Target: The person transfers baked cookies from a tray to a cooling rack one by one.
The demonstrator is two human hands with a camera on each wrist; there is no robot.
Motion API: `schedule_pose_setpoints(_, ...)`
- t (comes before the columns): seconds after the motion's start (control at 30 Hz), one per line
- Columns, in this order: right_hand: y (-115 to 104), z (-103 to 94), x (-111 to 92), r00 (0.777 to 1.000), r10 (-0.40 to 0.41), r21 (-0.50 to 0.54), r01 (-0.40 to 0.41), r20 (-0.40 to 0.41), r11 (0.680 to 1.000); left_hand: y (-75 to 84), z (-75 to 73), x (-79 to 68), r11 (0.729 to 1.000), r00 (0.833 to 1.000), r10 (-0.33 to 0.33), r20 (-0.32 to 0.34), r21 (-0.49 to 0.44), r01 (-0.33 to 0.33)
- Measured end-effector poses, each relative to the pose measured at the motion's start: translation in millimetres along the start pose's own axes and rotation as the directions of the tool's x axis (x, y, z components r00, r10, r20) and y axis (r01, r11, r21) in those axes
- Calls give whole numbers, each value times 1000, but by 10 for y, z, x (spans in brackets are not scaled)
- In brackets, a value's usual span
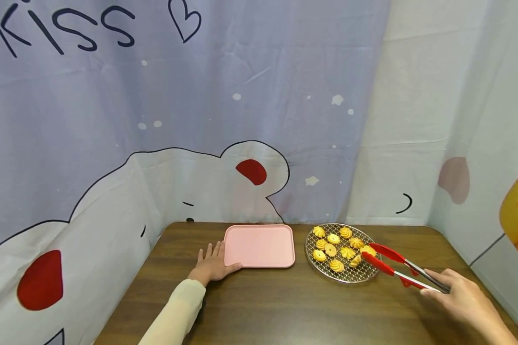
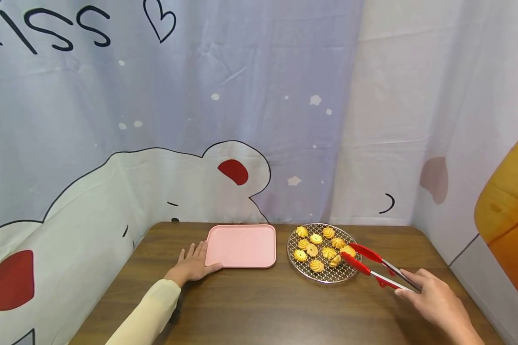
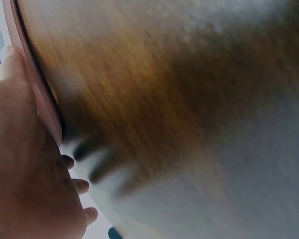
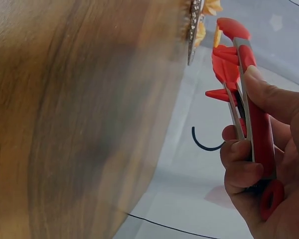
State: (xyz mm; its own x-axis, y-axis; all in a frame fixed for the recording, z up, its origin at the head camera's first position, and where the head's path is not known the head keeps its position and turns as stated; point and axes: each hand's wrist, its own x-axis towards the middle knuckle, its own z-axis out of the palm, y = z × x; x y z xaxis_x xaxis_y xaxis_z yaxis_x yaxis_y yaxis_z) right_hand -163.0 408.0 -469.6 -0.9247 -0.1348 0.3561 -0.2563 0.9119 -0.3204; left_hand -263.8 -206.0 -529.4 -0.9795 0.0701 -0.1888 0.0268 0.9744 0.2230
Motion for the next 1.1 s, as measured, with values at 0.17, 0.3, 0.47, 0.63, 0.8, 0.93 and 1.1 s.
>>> schedule_pose_setpoints(0.17, 28, 5, 10, 1000, 5, -25, -5, 18, 1000, -5, 0, -1, 1000, 1000, -1, 1, 12, 1)
schedule_pose_setpoints(0.3, 26, -2, 35, 999, 18, -42, -17, 35, 999, -12, 5, 13, 1000, 1000, 2, -1, 4, -2)
schedule_pose_setpoints(0.47, 19, -19, 70, 995, 57, -56, -53, 87, 997, -9, -3, 9, 1000, 1000, 4, -3, 1, -4)
schedule_pose_setpoints(0.63, 31, -20, 85, 989, 77, -62, -70, 126, 996, -1, -4, 1, 1000, 1000, 4, -3, -3, -4)
schedule_pose_setpoints(0.8, 47, -6, 82, 981, 96, -59, -87, 168, 994, 7, -11, 1, 1000, 1000, 5, -7, -8, -5)
schedule_pose_setpoints(0.93, 55, 10, 82, 981, 97, -53, -89, 168, 995, 15, -24, -12, 1000, 1000, 3, -7, -8, -3)
schedule_pose_setpoints(1.1, 66, 25, 93, 982, 93, -50, -86, 162, 995, -6, -4, -8, 1000, 1000, 0, -6, -8, 0)
